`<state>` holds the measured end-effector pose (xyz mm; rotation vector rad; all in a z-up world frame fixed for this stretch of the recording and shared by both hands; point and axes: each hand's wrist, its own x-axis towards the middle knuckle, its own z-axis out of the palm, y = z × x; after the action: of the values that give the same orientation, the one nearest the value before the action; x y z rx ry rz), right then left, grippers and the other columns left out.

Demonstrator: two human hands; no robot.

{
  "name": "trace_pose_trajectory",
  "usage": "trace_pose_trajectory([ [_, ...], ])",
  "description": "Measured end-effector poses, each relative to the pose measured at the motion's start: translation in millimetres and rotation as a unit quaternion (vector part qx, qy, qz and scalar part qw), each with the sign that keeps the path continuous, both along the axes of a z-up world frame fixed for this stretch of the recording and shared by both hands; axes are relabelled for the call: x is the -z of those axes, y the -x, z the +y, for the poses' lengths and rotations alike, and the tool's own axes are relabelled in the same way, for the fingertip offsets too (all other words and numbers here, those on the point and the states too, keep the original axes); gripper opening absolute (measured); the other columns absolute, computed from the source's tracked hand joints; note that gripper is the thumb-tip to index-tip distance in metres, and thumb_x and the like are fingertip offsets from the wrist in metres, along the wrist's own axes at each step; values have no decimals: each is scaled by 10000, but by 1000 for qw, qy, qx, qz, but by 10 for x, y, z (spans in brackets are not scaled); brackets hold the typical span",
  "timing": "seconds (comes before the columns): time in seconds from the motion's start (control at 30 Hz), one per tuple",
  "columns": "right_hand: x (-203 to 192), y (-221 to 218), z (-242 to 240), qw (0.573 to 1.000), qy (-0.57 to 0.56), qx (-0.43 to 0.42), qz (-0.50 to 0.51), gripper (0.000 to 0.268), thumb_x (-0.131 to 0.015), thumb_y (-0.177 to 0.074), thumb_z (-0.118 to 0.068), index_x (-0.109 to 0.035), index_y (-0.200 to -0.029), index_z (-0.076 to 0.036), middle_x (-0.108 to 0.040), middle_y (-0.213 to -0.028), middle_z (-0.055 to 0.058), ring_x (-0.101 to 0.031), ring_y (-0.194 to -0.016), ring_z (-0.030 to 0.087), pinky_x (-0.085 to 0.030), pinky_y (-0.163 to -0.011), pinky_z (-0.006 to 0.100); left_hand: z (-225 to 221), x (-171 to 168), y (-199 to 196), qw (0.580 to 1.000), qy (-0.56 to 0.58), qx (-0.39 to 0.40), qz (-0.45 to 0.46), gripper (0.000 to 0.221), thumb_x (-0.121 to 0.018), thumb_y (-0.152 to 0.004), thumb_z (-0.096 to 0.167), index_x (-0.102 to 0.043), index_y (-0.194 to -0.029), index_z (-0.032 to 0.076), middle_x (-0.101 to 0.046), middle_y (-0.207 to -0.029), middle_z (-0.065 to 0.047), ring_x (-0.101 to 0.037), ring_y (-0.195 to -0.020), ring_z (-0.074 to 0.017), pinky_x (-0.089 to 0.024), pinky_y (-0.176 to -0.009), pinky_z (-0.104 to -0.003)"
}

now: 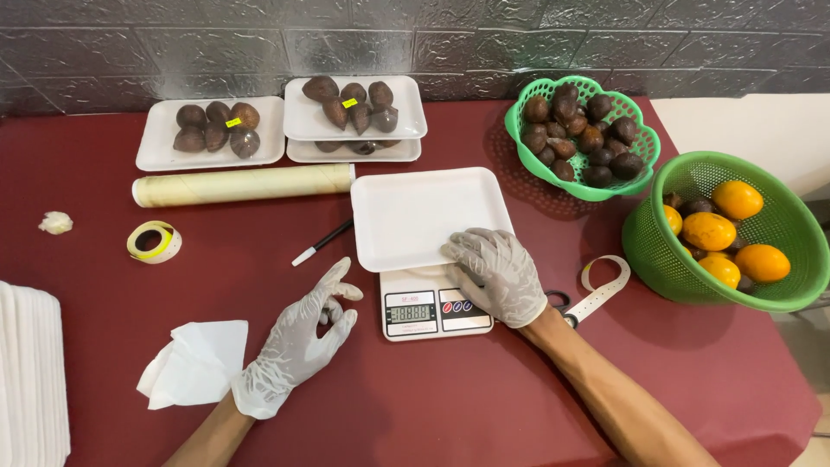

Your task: The person labels a yellow sticker on a tray of dark brown fruits, then places the tray aside. Next, the person places an empty tray on a digital scale, adds several fruits from a green basket onto the tray, and removes the tray from the scale.

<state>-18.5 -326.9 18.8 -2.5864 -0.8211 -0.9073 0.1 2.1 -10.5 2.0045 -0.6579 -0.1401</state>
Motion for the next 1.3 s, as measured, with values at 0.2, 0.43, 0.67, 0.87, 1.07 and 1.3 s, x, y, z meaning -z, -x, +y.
trace_pose_trajectory([
  [0.2, -51, 1, 20, 1000, -9, -9, -13, 327, -682, -991, -144, -571, -1298, -117, -663, -1215, 112, -666, -1088, 338, -540, -890, 444, -10, 6, -4, 1000, -3, -4, -6, 701, -655, -902, 122, -406, -1552, 202, -704, -1236, 93, -590, -666, -50, -522, -761, -247],
  [0.43, -1, 10, 9, 999, -28, 6, -34, 305, -693, -1008, -204, -596, -1280, -107, -687, -1199, 108, -679, -1081, 307, -538, -912, 430, -4, -8, 20, 1000, 12, -7, -7, 756, -660, -884, 78, -382, -1579, 187, -724, -1125, 82, -563, -638, -50, -523, -775, -234],
  [0.67, -50, -38, -156, 986, -145, 86, 13, 300, -646, -972, -55, -670, -1258, -140, -704, -1226, 55, -683, -1107, 271, -545, -966, 412, 26, 58, 35, 999, 9, -8, -29, 734, -654, -885, 84, -403, -1567, 185, -717, -1163, 94, -551, -626, -50, -516, -746, -234],
  [0.87, -189, -302, -485, 972, -186, 143, 24, 311, -621, -946, -35, -686, -1239, -117, -705, -1204, 75, -676, -1116, 247, -523, -1015, 380, 29, 55, 38, 999, 9, 6, -41, 784, -660, -877, 83, -352, -1593, 173, -729, -1093, 76, -559, -612, -48, -533, -731, -228],
  [1.07, -228, -1009, -1309, 969, -56, 222, -93, 315, -673, -914, 11, -743, -1184, -135, -744, -1158, 57, -706, -1033, 244, -573, -922, 377, 38, 65, 43, 998, 4, 14, -54, 765, -653, -885, 101, -352, -1584, 176, -736, -1082, 72, -543, -599, -53, -540, -696, -232],
  [1.3, -318, -1843, -1965, 836, -92, 459, 286, 596, -432, -965, -195, -410, -1558, -248, -537, -1429, 180, -520, -1297, 416, -430, -1029, 554, 16, 67, 33, 998, 16, 17, -56, 655, -651, -885, 77, -459, -1506, 155, -734, -1154, 77, -582, -604, -44, -545, -674, -231],
])
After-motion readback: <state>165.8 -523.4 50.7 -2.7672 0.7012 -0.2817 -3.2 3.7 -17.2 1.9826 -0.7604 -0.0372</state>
